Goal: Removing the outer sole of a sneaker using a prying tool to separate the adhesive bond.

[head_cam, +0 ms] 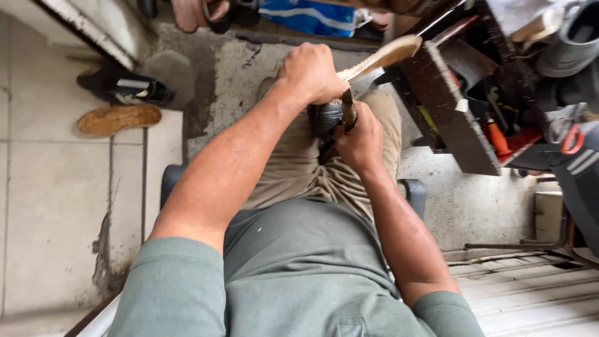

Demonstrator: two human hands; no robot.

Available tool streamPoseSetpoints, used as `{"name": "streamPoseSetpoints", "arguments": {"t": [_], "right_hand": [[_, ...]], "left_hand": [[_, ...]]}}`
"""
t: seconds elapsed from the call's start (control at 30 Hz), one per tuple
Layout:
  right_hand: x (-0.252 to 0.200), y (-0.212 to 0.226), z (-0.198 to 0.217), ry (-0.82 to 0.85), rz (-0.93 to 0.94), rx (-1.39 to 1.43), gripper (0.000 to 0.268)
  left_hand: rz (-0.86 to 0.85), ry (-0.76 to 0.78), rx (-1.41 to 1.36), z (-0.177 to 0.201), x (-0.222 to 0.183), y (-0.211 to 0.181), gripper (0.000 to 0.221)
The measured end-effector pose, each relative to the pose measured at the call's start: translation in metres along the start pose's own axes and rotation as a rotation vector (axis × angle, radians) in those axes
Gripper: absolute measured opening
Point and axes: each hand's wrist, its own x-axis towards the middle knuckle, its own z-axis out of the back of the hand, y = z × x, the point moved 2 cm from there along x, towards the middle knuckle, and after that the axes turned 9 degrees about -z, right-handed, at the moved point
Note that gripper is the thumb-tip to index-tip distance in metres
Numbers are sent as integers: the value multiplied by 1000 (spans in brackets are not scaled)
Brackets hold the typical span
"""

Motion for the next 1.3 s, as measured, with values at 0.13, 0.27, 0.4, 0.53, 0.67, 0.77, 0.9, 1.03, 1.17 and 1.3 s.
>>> {"name": "streamPoseSetpoints", "arguments": {"t": [0.13, 0.27, 0.4, 0.53, 0.67, 0.77, 0.9, 1.03, 1.17, 1.3], "right_hand": [[9, -37, -8, -45, -301, 511, 30], [-1, -54, 1, -62, -489, 486, 19], [-3, -56, -11, -118, -325, 661, 20], [-10, -56, -18, -77, -359, 696, 16], [0, -55, -6, -52, -388, 565, 34], [5, -55, 0, -48, -243, 392, 33], [3, -52, 3, -19, -299, 504, 21], [2, -43, 10, -11, -320, 631, 29], [-1, -52, 3, -32, -306, 606, 28], [-5, -57, 5, -52, -270, 570, 28]], "left_hand": [[-221, -75, 227, -21, 30, -43, 24], [-210, 13, 387, -57, 42, -42, 30], [-134, 178, 535, -59, 43, -45, 51], [-51, 344, 566, -56, 44, -46, 26], [79, 483, 525, -12, 22, -43, 30], [73, 646, 491, 8, 0, -39, 43], [320, 691, -47, -10, -19, -12, 46], [313, 493, -382, -57, -15, 29, 62], [340, 373, -481, -49, -34, 19, 55], [252, 302, -433, -36, -46, 14, 49]]}}
